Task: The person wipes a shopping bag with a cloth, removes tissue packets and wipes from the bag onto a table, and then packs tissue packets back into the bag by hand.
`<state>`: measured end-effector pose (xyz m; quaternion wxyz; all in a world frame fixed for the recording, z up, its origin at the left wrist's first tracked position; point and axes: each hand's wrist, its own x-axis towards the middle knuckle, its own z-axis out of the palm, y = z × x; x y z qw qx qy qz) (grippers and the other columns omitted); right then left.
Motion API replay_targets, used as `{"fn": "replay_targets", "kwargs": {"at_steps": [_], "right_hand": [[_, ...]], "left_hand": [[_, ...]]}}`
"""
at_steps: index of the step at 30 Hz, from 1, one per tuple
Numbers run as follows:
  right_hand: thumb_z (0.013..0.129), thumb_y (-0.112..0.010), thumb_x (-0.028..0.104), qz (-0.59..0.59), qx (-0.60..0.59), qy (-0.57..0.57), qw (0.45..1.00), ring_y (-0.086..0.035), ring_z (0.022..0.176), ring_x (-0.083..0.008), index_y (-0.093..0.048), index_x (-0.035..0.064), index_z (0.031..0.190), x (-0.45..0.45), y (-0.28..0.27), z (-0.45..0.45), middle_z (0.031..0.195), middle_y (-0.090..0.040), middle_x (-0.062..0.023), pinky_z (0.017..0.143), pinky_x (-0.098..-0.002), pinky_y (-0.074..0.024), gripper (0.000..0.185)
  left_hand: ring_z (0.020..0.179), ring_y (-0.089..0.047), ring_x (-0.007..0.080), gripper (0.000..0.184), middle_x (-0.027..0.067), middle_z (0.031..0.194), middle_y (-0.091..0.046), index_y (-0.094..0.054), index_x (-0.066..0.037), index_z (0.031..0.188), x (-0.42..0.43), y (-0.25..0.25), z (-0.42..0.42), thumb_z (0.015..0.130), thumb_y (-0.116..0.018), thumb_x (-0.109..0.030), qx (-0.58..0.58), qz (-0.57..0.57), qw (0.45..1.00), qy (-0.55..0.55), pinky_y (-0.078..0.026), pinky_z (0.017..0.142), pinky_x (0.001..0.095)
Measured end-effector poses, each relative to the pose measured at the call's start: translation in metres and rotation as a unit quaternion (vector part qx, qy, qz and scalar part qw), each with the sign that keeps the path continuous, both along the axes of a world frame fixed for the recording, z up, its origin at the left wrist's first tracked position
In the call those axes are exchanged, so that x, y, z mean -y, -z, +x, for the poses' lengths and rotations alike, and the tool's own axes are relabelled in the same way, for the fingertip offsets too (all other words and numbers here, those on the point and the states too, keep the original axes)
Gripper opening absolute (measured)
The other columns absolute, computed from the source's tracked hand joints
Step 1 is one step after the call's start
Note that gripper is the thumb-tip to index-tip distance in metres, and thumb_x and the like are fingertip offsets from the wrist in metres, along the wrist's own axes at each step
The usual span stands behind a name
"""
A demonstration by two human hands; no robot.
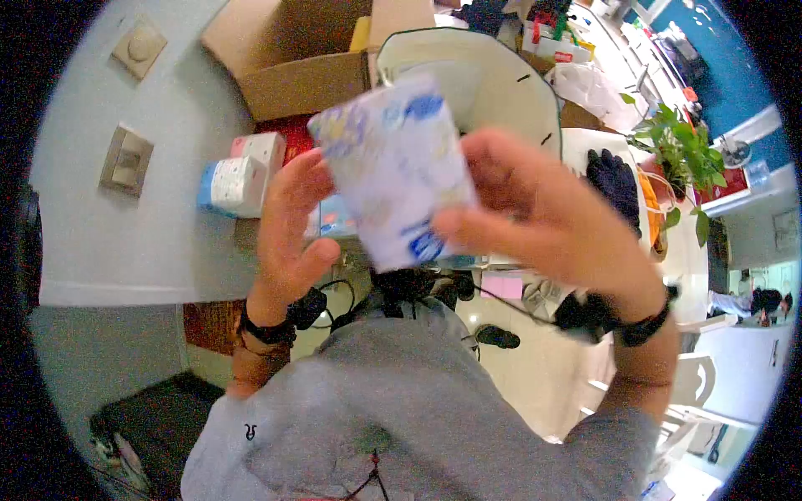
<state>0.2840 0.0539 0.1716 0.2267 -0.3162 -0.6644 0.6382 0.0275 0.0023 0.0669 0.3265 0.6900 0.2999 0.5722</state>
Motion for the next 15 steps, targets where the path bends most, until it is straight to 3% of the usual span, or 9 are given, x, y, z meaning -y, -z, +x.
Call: {"fn": "replay_targets", "kwargs": {"at_steps": [2,5,7,9,11,12,15], "right_hand": [[0.091,-0.068,0.015,0.016,-0.018,-0.015,1.0,-0.063,0.1,-0.0147,-0.045,-0.0007,0.123,0.02,0.026,-0.019,0.111,-0.064,-0.0099,0.086,-0.029,-0.0517,0.042],[0.092,-0.067,0.014,-0.006,-0.069,-0.001,0.998,-0.062,0.101,-0.0167,-0.037,-0.0006,0.129,0.035,0.067,-0.053,0.115,-0.06,-0.0132,0.084,-0.0303,-0.0522,0.05],[0.092,-0.067,0.014,-0.005,-0.087,0.027,0.996,-0.062,0.101,-0.0179,-0.034,-0.0009,0.131,0.04,0.085,-0.071,0.116,-0.059,-0.0157,0.083,-0.0304,-0.0523,0.053],[0.09,-0.067,0.012,0.026,-0.085,0.053,0.995,-0.062,0.095,-0.0183,-0.024,0.0021,0.142,0.042,0.108,-0.085,0.114,-0.057,-0.0178,0.079,-0.0301,-0.0524,0.069],[0.089,-0.068,0.012,0.022,-0.104,0.091,0.99,-0.062,0.091,-0.0178,-0.018,0.0051,0.148,0.035,0.128,-0.102,0.111,-0.057,-0.0175,0.078,-0.0302,-0.0523,0.078],[0.088,-0.068,0.012,0.003,-0.108,0.101,0.989,-0.061,0.084,-0.0159,-0.02,0.0073,0.15,0.03,0.138,-0.111,0.102,-0.059,-0.0143,0.074,-0.0295,-0.0521,0.078],[0.092,-0.063,0.009,-0.024,-0.047,0.033,0.998,-0.063,0.091,-0.018,-0.024,0.0071,0.149,0.01,0.181,-0.136,0.102,-0.059,-0.0127,0.08,-0.0297,-0.0539,0.069]], "left_hand": [[0.126,-0.047,0.0221,0.076,0.0147,0.137,-0.046,-0.022,0.003,0.146,0.013,-0.013,0.008,0.089,-0.068,-0.017,0.13,-0.122,0.98,0.093,-0.034,0.108,0.0363],[0.124,-0.048,0.0195,0.07,0.014,0.137,-0.046,-0.025,0.003,0.145,0.024,-0.018,0.005,0.092,-0.065,-0.015,0.113,-0.223,0.968,0.013,-0.036,0.105,0.0342],[0.123,-0.048,0.0182,0.063,0.0129,0.138,-0.045,-0.026,0.003,0.146,0.025,-0.008,-0.005,0.095,-0.06,-0.013,0.103,-0.241,0.964,-0.047,-0.039,0.103,0.0326],[0.122,-0.049,0.0182,0.062,0.0122,0.139,-0.044,-0.027,0.003,0.147,0.022,0.01,-0.016,0.096,-0.058,-0.012,0.129,-0.248,0.953,-0.114,-0.04,0.102,0.0327],[0.124,-0.046,0.0171,0.058,0.011,0.139,-0.045,-0.029,0.003,0.147,0.018,0.032,-0.029,0.098,-0.054,-0.015,0.149,-0.255,0.942,-0.161,-0.036,0.105,0.0311],[0.124,-0.045,0.0167,0.057,0.0108,0.139,-0.044,-0.029,0.003,0.146,0.016,0.041,-0.035,0.099,-0.053,-0.016,0.132,-0.258,0.939,-0.184,-0.035,0.106,0.0307],[0.126,-0.043,0.0189,0.052,0.0132,0.139,-0.045,-0.033,0.004,0.143,0.013,0.066,-0.05,0.102,-0.048,-0.023,0.048,-0.257,0.937,-0.231,-0.032,0.108,0.0313]]}}
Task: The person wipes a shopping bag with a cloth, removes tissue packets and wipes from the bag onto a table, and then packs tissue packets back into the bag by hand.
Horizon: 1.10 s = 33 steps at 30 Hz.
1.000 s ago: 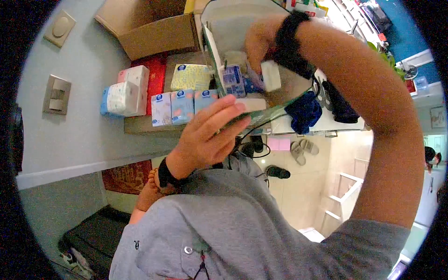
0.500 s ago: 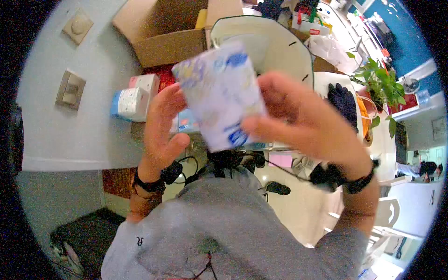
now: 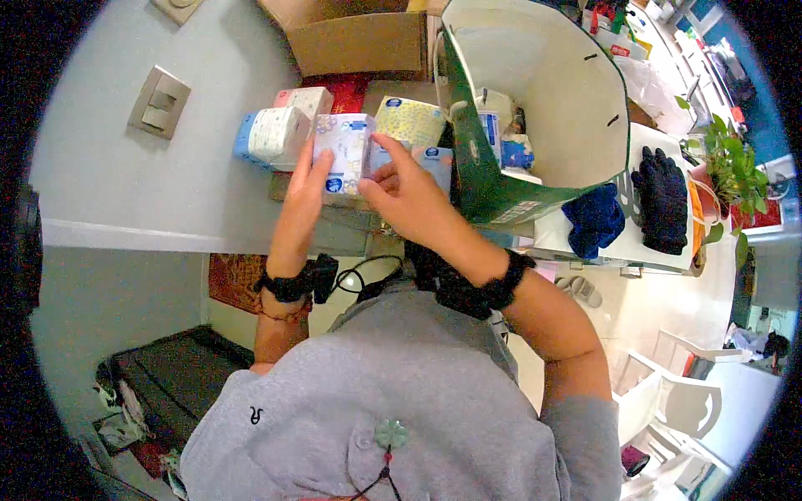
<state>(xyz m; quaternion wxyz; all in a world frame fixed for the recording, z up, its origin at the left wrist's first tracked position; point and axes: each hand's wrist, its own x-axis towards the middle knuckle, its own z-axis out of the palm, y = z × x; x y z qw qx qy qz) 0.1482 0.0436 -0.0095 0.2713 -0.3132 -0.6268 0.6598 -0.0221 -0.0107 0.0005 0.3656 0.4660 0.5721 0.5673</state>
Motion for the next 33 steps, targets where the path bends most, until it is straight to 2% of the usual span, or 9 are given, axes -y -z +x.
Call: {"fn": "replay_targets", "kwargs": {"at_steps": [3,6,12,15,19,22,25,28,33], "right_hand": [[0.093,-0.062,0.011,0.011,0.017,0.015,1.0,-0.063,0.085,-0.0169,-0.03,0.0066,0.147,-0.004,0.029,-0.019,0.1,-0.059,-0.0125,0.075,-0.0288,-0.0548,0.063],[0.092,-0.063,0.012,0.027,0.065,0.018,0.997,-0.063,0.081,-0.016,-0.035,0.0059,0.145,-0.01,0.038,-0.026,0.098,-0.06,-0.0115,0.073,-0.0278,-0.0539,0.06],[0.088,-0.067,0.014,0.118,0.147,0.024,0.982,-0.062,0.078,-0.0139,-0.041,0.0003,0.141,-0.011,0.046,-0.024,0.09,-0.062,-0.0086,0.07,-0.0271,-0.0519,0.06],[0.088,-0.067,0.013,0.121,0.117,0.021,0.986,-0.062,0.077,-0.0139,-0.041,-0.0019,0.14,-0.012,0.052,-0.028,0.088,-0.062,-0.0088,0.069,-0.0273,-0.0514,0.06],[0.087,-0.068,0.015,0.128,0.108,0.021,0.986,-0.061,0.075,-0.0137,-0.041,-0.0024,0.14,-0.011,0.05,-0.033,0.087,-0.062,-0.0087,0.067,-0.0266,-0.0504,0.062],[0.084,-0.071,0.017,0.146,0.113,0.012,0.983,-0.061,0.081,-0.0157,-0.042,-0.0012,0.14,-0.007,0.033,-0.036,0.095,-0.06,-0.0124,0.067,-0.0282,-0.0501,0.065],[0.079,-0.073,0.021,0.245,0.101,0.121,0.957,-0.061,0.093,-0.0344,-0.051,-0.0011,0.131,0.002,0.039,-0.045,0.109,-0.06,-0.0244,0.083,-0.04,-0.0492,0.061],[0.076,-0.077,0.024,0.303,0.01,0.179,0.936,-0.058,0.103,-0.0369,-0.049,0.0032,0.134,0.002,0.026,-0.05,0.118,-0.057,-0.0243,0.089,-0.0411,-0.0475,0.068],[0.074,-0.077,0.02,0.231,-0.005,0.032,0.972,-0.056,0.11,-0.0301,-0.045,0.0063,0.139,-0.024,0.008,-0.034,0.122,-0.055,-0.0182,0.092,-0.0377,-0.0466,0.073]], "left_hand": [[0.128,-0.044,0.0271,0.051,0.0203,0.136,-0.048,-0.035,0.005,0.141,-0.011,0.045,-0.023,0.102,-0.046,-0.027,-0.101,-0.003,0.995,-0.014,-0.032,0.108,0.0357],[0.131,-0.042,0.0271,0.055,0.0201,0.141,-0.044,-0.034,0.002,0.144,-0.01,0.062,-0.026,0.102,-0.045,-0.031,-0.196,-0.018,0.98,-0.029,-0.029,0.111,0.0353],[0.128,-0.042,0.0361,0.054,0.0249,0.137,-0.044,-0.035,0.005,0.14,-0.01,0.08,-0.013,0.098,-0.053,-0.023,-0.257,0.02,0.965,-0.05,-0.031,0.11,0.04],[0.128,-0.044,0.0327,0.05,0.0227,0.136,-0.046,-0.036,0.004,0.139,-0.007,0.076,-0.014,0.095,-0.054,-0.012,-0.236,0.041,0.969,-0.058,-0.033,0.109,0.0395],[0.128,-0.047,0.0248,0.054,0.0162,0.14,-0.046,-0.039,0.001,0.139,-0.007,0.084,-0.03,0.089,-0.059,0.0,-0.022,0.014,0.999,-0.046,-0.036,0.109,0.0361],[0.127,-0.048,0.0238,0.055,0.0157,0.137,-0.048,-0.039,0.001,0.138,-0.006,0.081,-0.033,0.088,-0.061,-0.001,-0.038,0.016,0.999,-0.02,-0.038,0.107,0.036],[0.119,-0.051,0.022,0.058,0.0141,0.132,-0.049,-0.04,-0.002,0.137,-0.005,0.067,-0.03,0.084,-0.065,0.0,-0.059,0.076,0.994,-0.048,-0.043,0.1,0.0354],[0.12,-0.051,0.0224,0.064,0.013,0.133,-0.047,-0.039,-0.003,0.138,0.004,0.043,-0.031,0.081,-0.07,-0.001,0.032,-0.004,0.999,-0.032,-0.043,0.1,0.0354],[0.116,-0.051,0.0193,0.063,0.0119,0.128,-0.051,-0.042,-0.004,0.136,0.004,0.029,-0.018,0.081,-0.073,-0.005,-0.108,0.14,0.978,-0.114,-0.043,0.098,0.0327]]}}
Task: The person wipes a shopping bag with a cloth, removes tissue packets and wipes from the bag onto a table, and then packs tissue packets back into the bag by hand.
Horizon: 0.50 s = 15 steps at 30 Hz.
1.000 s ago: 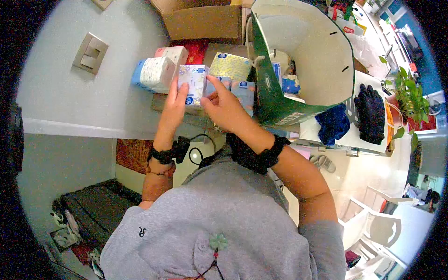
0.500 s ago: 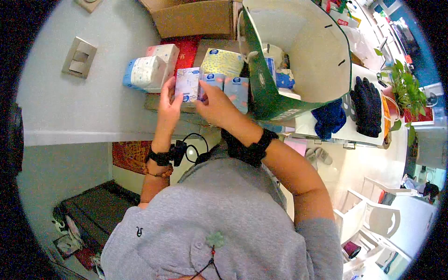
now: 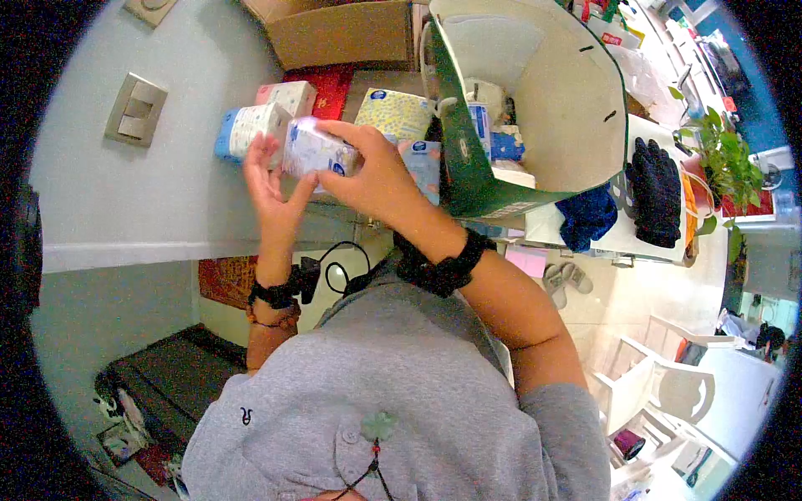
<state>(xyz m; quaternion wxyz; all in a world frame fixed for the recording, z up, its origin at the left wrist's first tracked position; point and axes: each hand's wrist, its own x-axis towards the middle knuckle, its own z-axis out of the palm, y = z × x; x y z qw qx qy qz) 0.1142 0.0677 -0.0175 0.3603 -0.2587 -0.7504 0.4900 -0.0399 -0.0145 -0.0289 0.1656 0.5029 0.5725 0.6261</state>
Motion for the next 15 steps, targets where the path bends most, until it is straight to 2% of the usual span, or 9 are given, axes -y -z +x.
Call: {"fn": "replay_targets", "kwargs": {"at_steps": [1,4,7,8,10,11,12,15], "right_hand": [[0.074,-0.077,0.018,-0.028,0.0,-0.044,0.999,-0.055,0.111,-0.0274,-0.045,0.0063,0.139,-0.005,-0.006,0.005,0.124,-0.055,-0.0159,0.091,-0.0365,-0.0471,0.073],[0.074,-0.076,0.018,-0.117,0.052,-0.044,0.991,-0.054,0.113,-0.029,-0.043,0.0059,0.139,0.002,-0.022,0.016,0.127,-0.052,-0.0194,0.092,-0.0369,-0.0469,0.074],[0.077,-0.074,0.015,0.069,0.041,0.094,0.992,-0.057,0.108,-0.0313,-0.042,0.0065,0.139,0.026,-0.025,0.022,0.126,-0.052,-0.0226,0.093,-0.0378,-0.0473,0.071],[0.079,-0.072,0.012,0.139,0.04,0.087,0.986,-0.058,0.107,-0.033,-0.041,0.0067,0.14,0.033,-0.037,0.035,0.128,-0.05,-0.0234,0.092,-0.0393,-0.048,0.068],[0.08,-0.072,0.01,0.094,0.112,0.027,0.989,-0.061,0.102,-0.0311,-0.047,0.0052,0.136,0.047,-0.086,0.064,0.12,-0.056,-0.02,0.089,-0.0377,-0.0502,0.062],[0.08,-0.071,0.009,0.083,0.141,-0.004,0.986,-0.062,0.099,-0.0333,-0.049,0.0031,0.131,0.05,-0.106,0.082,0.115,-0.059,-0.0207,0.087,-0.0385,-0.051,0.056],[0.08,-0.069,0.009,0.072,0.169,-0.035,0.982,-0.062,0.097,-0.0355,-0.052,0.001,0.127,0.049,-0.122,0.099,0.109,-0.061,-0.0214,0.085,-0.0393,-0.0518,0.051],[0.08,-0.071,0.005,0.141,0.12,0.057,0.981,-0.066,0.086,-0.019,-0.062,0.0006,0.117,0.045,-0.147,0.136,0.101,-0.067,-0.0114,0.08,-0.0304,-0.0521,0.039]], "left_hand": [[0.115,-0.051,0.0181,0.061,0.0118,0.126,-0.051,-0.043,-0.004,0.135,-0.003,-0.009,0.003,0.082,-0.073,-0.006,-0.051,0.037,0.998,-0.019,-0.044,0.097,0.0319],[0.109,-0.054,0.0147,0.052,0.0095,0.12,-0.055,-0.048,-0.004,0.129,-0.002,-0.025,-0.01,0.083,-0.073,-0.01,0.033,-0.093,0.972,0.211,-0.045,0.091,0.0286],[0.106,-0.056,0.0132,0.046,0.0082,0.118,-0.057,-0.052,-0.004,0.123,-0.002,-0.012,-0.021,0.083,-0.075,-0.013,0.174,-0.225,0.946,0.155,-0.047,0.087,0.0268],[0.093,-0.056,0.0112,0.038,0.005,0.104,-0.059,-0.055,-0.003,0.112,-0.003,-0.009,-0.018,0.084,-0.076,-0.018,0.201,-0.188,0.957,0.095,-0.047,0.079,0.0245],[0.087,-0.053,0.0102,0.033,0.0035,0.097,-0.056,-0.055,-0.003,0.103,-0.007,0.007,-0.018,0.085,-0.075,-0.022,0.169,-0.153,0.974,-0.005,-0.046,0.075,0.0244],[0.083,-0.051,0.0096,0.032,0.0028,0.094,-0.055,-0.054,-0.003,0.099,-0.008,0.014,-0.019,0.085,-0.075,-0.024,0.153,-0.136,0.977,-0.055,-0.045,0.073,0.0244],[0.078,-0.046,0.0105,0.036,0.002,0.088,-0.051,-0.051,-0.003,0.093,-0.007,0.017,-0.018,0.086,-0.074,-0.029,0.114,-0.17,0.975,-0.087,-0.042,0.07,0.0247],[0.079,-0.046,0.0133,0.041,0.0046,0.089,-0.051,-0.051,-0.001,0.095,-0.001,0.039,-0.017,0.085,-0.074,-0.033,-0.038,-0.219,0.972,-0.078,-0.042,0.073,0.0267]]}}
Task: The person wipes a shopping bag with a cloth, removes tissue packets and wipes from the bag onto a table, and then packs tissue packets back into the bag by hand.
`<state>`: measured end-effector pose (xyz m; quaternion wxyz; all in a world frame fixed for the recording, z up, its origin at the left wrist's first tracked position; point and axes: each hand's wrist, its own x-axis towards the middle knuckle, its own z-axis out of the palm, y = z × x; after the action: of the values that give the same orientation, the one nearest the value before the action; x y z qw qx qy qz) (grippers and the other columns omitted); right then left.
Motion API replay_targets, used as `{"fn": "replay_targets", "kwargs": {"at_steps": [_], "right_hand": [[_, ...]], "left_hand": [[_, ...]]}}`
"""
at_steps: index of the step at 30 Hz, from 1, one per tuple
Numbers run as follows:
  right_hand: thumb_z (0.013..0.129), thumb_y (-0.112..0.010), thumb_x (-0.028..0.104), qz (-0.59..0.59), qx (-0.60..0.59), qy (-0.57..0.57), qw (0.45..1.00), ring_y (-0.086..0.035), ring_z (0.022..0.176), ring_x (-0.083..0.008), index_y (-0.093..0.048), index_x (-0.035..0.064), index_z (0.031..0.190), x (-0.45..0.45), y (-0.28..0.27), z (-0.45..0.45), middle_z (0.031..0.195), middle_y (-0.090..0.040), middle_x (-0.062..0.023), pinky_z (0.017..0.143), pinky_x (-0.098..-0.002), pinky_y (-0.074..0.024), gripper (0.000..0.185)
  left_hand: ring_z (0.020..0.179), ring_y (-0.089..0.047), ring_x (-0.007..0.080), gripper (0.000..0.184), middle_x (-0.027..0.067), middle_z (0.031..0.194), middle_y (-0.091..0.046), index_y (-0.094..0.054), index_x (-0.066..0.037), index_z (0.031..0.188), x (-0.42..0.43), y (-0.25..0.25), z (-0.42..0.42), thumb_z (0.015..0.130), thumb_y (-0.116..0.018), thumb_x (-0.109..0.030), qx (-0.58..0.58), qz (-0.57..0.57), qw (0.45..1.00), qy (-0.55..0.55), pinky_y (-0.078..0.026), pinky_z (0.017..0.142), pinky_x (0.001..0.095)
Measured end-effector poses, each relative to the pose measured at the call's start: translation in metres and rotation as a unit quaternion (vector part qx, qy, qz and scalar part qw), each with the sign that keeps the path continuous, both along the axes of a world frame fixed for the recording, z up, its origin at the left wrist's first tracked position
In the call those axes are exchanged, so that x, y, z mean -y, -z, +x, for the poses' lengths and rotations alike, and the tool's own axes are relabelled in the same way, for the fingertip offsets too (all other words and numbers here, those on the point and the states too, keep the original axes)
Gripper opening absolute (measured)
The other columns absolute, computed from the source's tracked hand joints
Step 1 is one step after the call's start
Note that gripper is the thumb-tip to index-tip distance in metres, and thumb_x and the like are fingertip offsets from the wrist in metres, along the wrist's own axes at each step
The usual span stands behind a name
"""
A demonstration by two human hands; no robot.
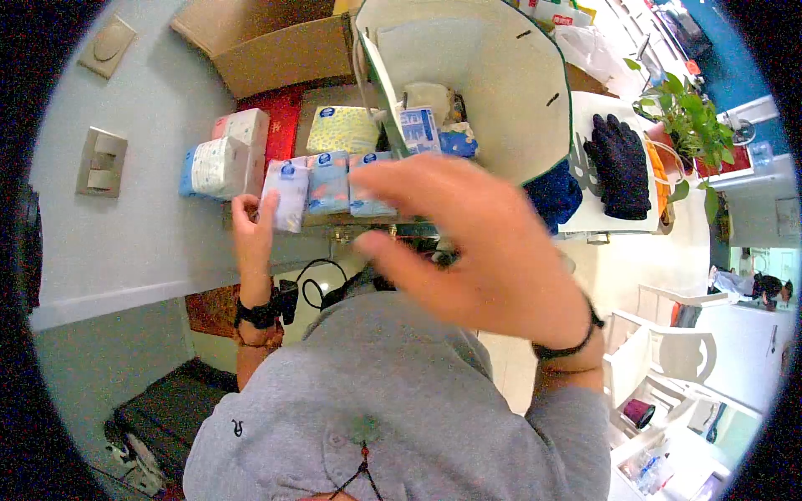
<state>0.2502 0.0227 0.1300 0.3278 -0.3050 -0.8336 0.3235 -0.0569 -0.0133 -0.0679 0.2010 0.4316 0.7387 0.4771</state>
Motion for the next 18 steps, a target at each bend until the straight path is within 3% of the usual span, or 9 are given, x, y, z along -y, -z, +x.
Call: {"fn": "replay_targets", "kwargs": {"at_steps": [1,4,7,9,12,13,15,17,18], "right_hand": [[0.081,-0.07,0.003,-0.019,0.002,0.031,0.999,-0.065,0.088,-0.0173,-0.062,0.0,0.116,-0.002,-0.007,0.011,0.101,-0.067,-0.0105,0.08,-0.0294,-0.0516,0.036],[0.085,-0.065,0.0,-0.038,0.021,0.097,0.994,-0.064,0.091,-0.0146,-0.063,-0.0018,0.114,-0.016,-0.023,0.037,0.1,-0.067,-0.0081,0.081,-0.0273,-0.0506,0.029],[0.091,-0.062,0.006,0.006,0.103,0.078,0.992,-0.063,0.094,-0.0119,-0.062,-0.0014,0.114,-0.049,-0.061,0.048,0.098,-0.066,-0.0065,0.084,-0.0253,-0.0488,0.024],[0.091,-0.062,0.01,-0.005,0.15,-0.025,0.988,-0.062,0.089,-0.011,-0.061,0.003,0.117,-0.096,-0.073,0.048,0.097,-0.065,-0.0029,0.081,-0.0267,-0.0496,0.027],[0.085,-0.07,0.028,0.031,0.407,-0.086,0.909,-0.064,0.081,-0.0166,-0.061,-0.0003,0.113,-0.135,-0.089,-0.004,0.091,-0.067,-0.0096,0.073,-0.0284,-0.0517,0.042],[0.085,-0.068,0.02,0.011,0.447,-0.085,0.89,-0.063,0.085,-0.0174,-0.06,0.003,0.117,-0.175,-0.056,-0.013,0.096,-0.066,-0.0097,0.08,-0.0302,-0.0505,0.037],[0.085,-0.066,0.026,0.049,0.595,-0.13,0.792,-0.065,0.088,-0.0252,-0.06,0.0037,0.119,-0.2,-0.007,-0.051,0.102,-0.068,-0.018,0.081,-0.0354,-0.0512,0.041],[0.083,-0.067,0.035,0.006,0.553,-0.251,0.795,-0.065,0.07,-0.0234,-0.065,0.0006,0.107,-0.246,0.069,-0.049,0.086,-0.067,-0.0121,0.059,-0.0365,-0.0541,0.042],[0.082,-0.068,0.037,-0.029,0.576,-0.231,0.783,-0.065,0.072,-0.0247,-0.065,0.0028,0.11,-0.241,0.067,-0.053,0.087,-0.068,-0.0128,0.061,-0.0367,-0.0544,0.044]], "left_hand": [[0.085,-0.049,0.0204,0.043,0.0092,0.091,-0.052,-0.05,0.0,0.097,0.001,0.003,0.003,0.086,-0.072,-0.035,-0.061,-0.009,0.998,0.01,-0.043,0.08,0.0333],[0.099,-0.05,0.0286,0.044,0.0151,0.102,-0.054,-0.051,0.0,0.106,0.0,0.009,0.005,0.087,-0.07,-0.034,-0.169,-0.006,0.986,-0.004,-0.04,0.09,0.0419],[0.117,-0.047,0.0338,0.045,0.02,0.12,-0.053,-0.053,0.001,0.115,-0.01,-0.01,0.016,0.087,-0.068,-0.031,-0.307,0.13,0.943,-0.015,-0.034,0.103,0.0447],[0.125,-0.042,0.0354,0.052,0.0203,0.129,-0.048,-0.05,-0.001,0.121,-0.014,-0.045,0.036,0.084,-0.071,-0.03,-0.3,0.152,0.939,0.069,-0.033,0.105,0.0472],[0.134,-0.036,0.038,0.057,0.0203,0.138,-0.043,-0.05,-0.003,0.125,-0.021,-0.085,0.088,0.08,-0.074,-0.028,-0.228,0.238,0.92,0.213,-0.031,0.109,0.0476],[0.133,-0.037,0.0378,0.056,0.0192,0.137,-0.045,-0.05,-0.004,0.126,-0.024,-0.094,0.104,0.079,-0.074,-0.024,-0.228,0.271,0.896,0.269,-0.032,0.109,0.0481],[0.132,-0.04,0.0382,0.056,0.0174,0.135,-0.047,-0.051,-0.006,0.127,-0.032,-0.104,0.129,0.077,-0.074,-0.017,-0.24,0.299,0.853,0.353,-0.033,0.109,0.0497],[0.131,-0.042,0.0396,0.057,0.0164,0.134,-0.05,-0.052,-0.009,0.127,-0.039,-0.109,0.144,0.074,-0.074,-0.011,-0.265,0.295,0.822,0.408,-0.034,0.109,0.052],[0.131,-0.042,0.0378,0.053,0.0153,0.133,-0.049,-0.053,-0.008,0.124,-0.04,-0.109,0.144,0.074,-0.072,-0.009,-0.267,0.302,0.82,0.407,-0.035,0.109,0.0514]]}}
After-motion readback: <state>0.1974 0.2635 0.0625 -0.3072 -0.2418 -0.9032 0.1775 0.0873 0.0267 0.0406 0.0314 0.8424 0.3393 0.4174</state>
